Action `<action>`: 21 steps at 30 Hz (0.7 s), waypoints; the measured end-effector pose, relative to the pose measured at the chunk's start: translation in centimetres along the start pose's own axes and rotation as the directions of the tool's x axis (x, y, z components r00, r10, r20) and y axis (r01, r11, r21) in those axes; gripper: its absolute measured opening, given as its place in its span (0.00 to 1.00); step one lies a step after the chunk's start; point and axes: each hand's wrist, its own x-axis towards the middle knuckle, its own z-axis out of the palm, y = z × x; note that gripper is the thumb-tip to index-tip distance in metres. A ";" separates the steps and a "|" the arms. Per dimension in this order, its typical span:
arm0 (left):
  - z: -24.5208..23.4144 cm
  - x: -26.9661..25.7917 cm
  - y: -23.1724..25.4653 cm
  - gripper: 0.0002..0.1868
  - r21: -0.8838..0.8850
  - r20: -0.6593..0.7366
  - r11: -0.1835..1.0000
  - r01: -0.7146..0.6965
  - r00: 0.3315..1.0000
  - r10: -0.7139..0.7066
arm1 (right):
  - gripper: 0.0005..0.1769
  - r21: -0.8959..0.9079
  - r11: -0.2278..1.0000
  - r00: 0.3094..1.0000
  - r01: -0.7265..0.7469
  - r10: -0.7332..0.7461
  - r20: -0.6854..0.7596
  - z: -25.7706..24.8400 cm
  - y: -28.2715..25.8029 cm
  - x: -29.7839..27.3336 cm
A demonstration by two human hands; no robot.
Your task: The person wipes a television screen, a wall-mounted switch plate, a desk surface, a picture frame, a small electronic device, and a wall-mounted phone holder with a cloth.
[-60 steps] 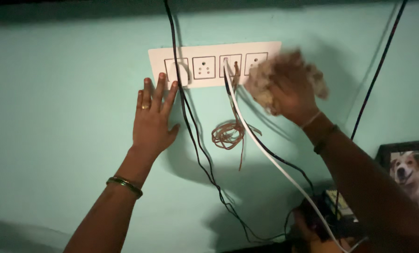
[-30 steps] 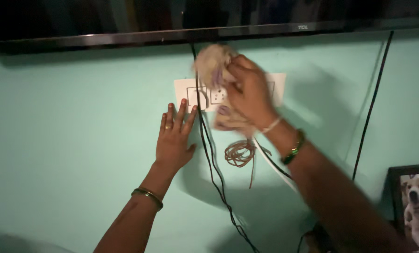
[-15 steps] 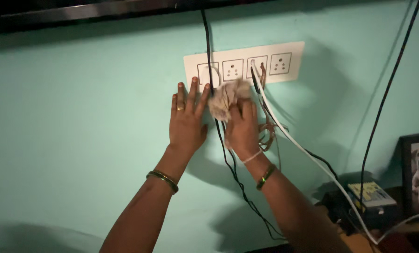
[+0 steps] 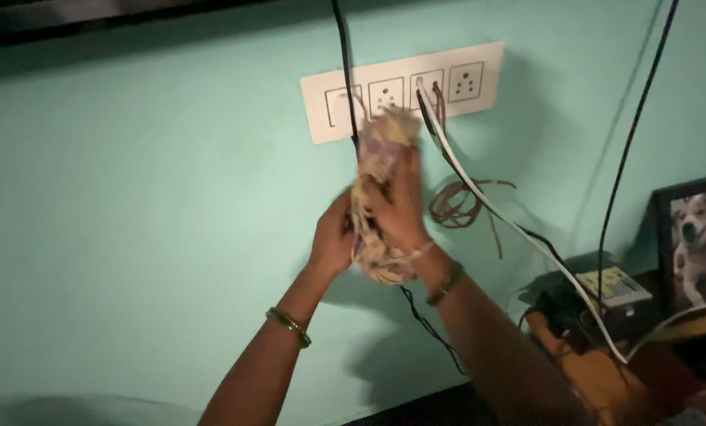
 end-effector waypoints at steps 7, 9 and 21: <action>0.0 -0.3 -5.3 0.24 -0.028 -0.180 0.983 0.183 0.966 -0.185 | 0.38 -0.243 0.969 0.968 -0.044 0.102 0.230 1.6 4.3 -9.7; 0.7 0.1 -7.0 0.22 -0.016 -0.090 0.998 0.068 0.994 -0.069 | 0.37 -0.208 0.975 0.959 -0.074 0.127 0.254 1.0 6.4 -14.4; 7.3 -5.6 -10.2 0.17 0.273 -0.105 0.949 0.156 0.986 -0.132 | 0.14 -0.248 0.838 0.856 -0.485 0.514 0.061 -0.5 12.8 -23.8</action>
